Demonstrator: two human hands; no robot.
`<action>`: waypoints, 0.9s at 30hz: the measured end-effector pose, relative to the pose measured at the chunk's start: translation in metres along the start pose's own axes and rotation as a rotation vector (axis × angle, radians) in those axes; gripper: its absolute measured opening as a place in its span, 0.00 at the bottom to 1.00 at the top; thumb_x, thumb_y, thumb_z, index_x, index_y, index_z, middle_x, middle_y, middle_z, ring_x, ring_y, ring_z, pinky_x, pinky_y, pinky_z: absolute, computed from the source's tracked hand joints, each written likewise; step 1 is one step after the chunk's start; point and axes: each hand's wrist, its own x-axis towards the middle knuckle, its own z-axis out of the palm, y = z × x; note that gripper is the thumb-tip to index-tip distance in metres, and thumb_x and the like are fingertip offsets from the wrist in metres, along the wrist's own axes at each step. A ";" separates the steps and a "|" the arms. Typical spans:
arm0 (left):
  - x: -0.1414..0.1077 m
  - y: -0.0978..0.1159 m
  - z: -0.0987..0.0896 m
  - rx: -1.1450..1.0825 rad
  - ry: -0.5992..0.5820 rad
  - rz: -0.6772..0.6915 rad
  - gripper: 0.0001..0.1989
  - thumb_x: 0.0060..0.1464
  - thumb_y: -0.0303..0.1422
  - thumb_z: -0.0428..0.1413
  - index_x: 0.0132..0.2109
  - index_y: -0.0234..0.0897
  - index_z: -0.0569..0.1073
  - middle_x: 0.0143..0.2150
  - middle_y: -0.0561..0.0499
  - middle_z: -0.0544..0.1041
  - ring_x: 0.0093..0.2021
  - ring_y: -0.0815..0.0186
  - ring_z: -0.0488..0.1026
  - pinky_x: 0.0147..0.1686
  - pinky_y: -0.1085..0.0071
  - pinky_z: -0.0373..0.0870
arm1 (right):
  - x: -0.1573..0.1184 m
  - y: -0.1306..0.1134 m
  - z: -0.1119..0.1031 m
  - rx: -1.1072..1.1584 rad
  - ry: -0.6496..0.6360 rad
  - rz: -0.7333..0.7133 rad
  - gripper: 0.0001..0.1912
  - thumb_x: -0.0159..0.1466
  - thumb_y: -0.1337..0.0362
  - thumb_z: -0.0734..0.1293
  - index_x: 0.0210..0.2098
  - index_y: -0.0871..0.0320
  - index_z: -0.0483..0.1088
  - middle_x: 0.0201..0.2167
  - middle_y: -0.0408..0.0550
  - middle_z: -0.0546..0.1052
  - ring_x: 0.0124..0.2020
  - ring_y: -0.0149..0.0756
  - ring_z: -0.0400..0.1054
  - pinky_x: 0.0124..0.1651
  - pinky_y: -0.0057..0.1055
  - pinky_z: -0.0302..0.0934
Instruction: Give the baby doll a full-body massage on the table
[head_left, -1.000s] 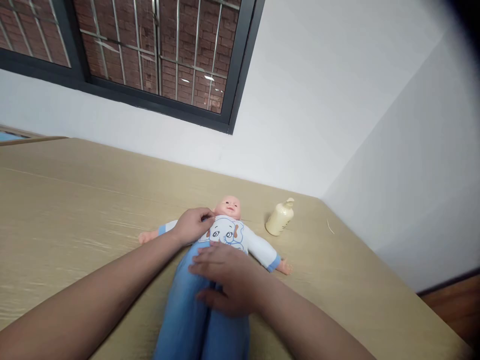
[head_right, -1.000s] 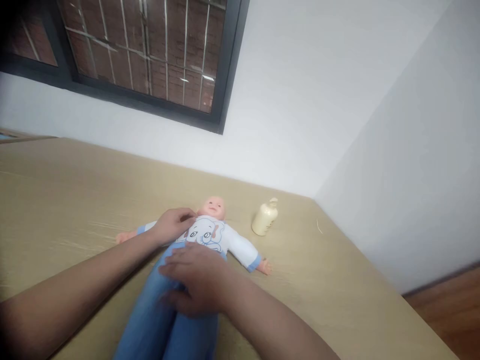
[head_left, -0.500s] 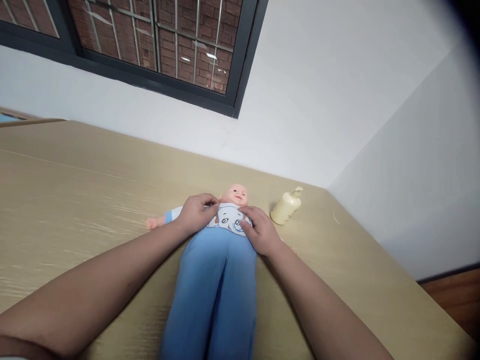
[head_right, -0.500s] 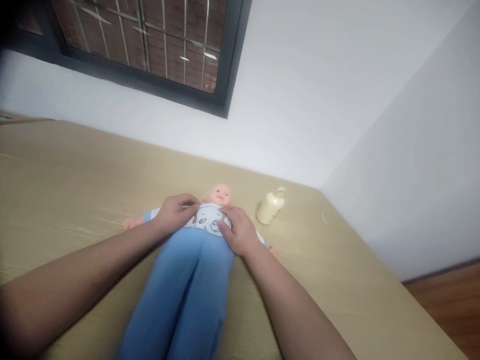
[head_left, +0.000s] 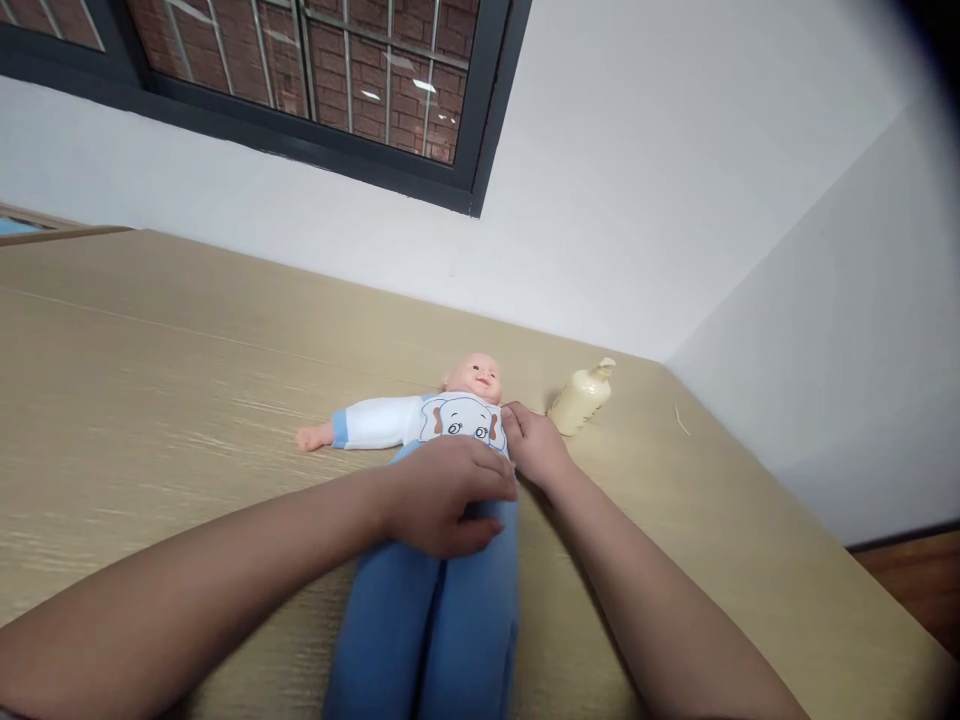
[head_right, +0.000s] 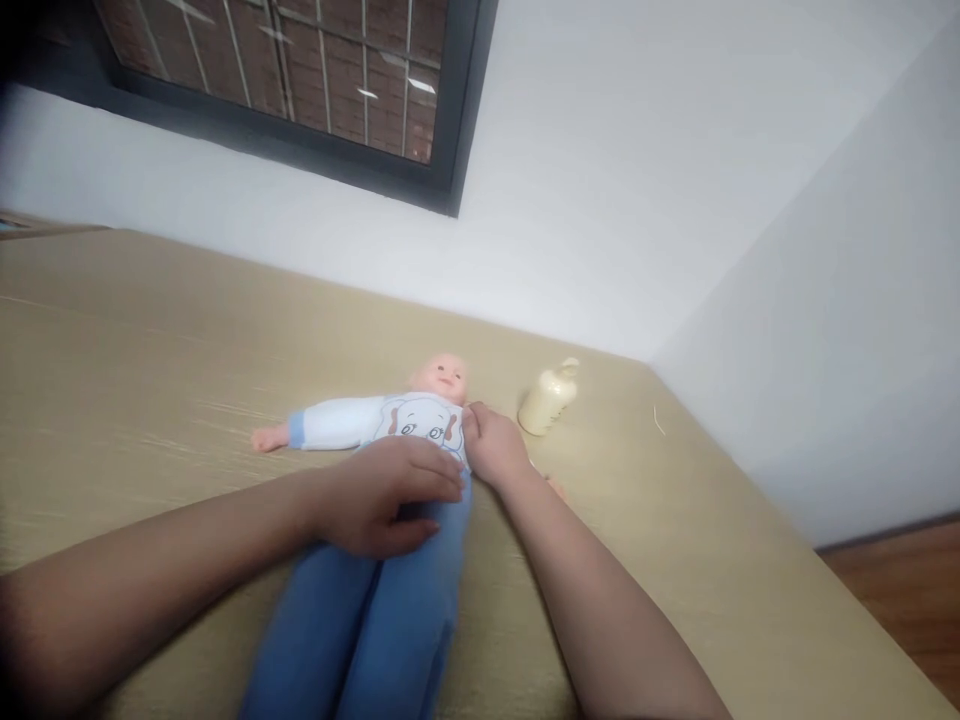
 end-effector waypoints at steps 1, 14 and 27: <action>-0.001 -0.006 -0.001 -0.006 0.012 -0.003 0.15 0.56 0.33 0.57 0.50 0.38 0.77 0.53 0.43 0.80 0.54 0.56 0.76 0.58 0.61 0.70 | 0.000 0.000 0.000 0.009 -0.004 -0.007 0.20 0.74 0.52 0.51 0.37 0.53 0.69 0.32 0.47 0.78 0.35 0.38 0.70 0.35 0.30 0.53; -0.022 -0.079 -0.023 0.007 0.111 -0.581 0.29 0.67 0.48 0.49 0.65 0.35 0.70 0.65 0.43 0.72 0.65 0.53 0.66 0.66 0.58 0.60 | 0.001 -0.002 0.002 -0.024 -0.008 0.003 0.20 0.74 0.52 0.51 0.42 0.53 0.70 0.38 0.50 0.80 0.39 0.41 0.72 0.37 0.31 0.55; -0.024 -0.080 -0.023 0.006 0.206 -0.802 0.19 0.64 0.44 0.49 0.45 0.42 0.83 0.42 0.51 0.84 0.42 0.58 0.79 0.39 0.67 0.71 | -0.003 -0.011 -0.009 0.041 -0.009 -0.047 0.16 0.73 0.56 0.55 0.42 0.53 0.73 0.41 0.49 0.81 0.42 0.41 0.74 0.43 0.34 0.62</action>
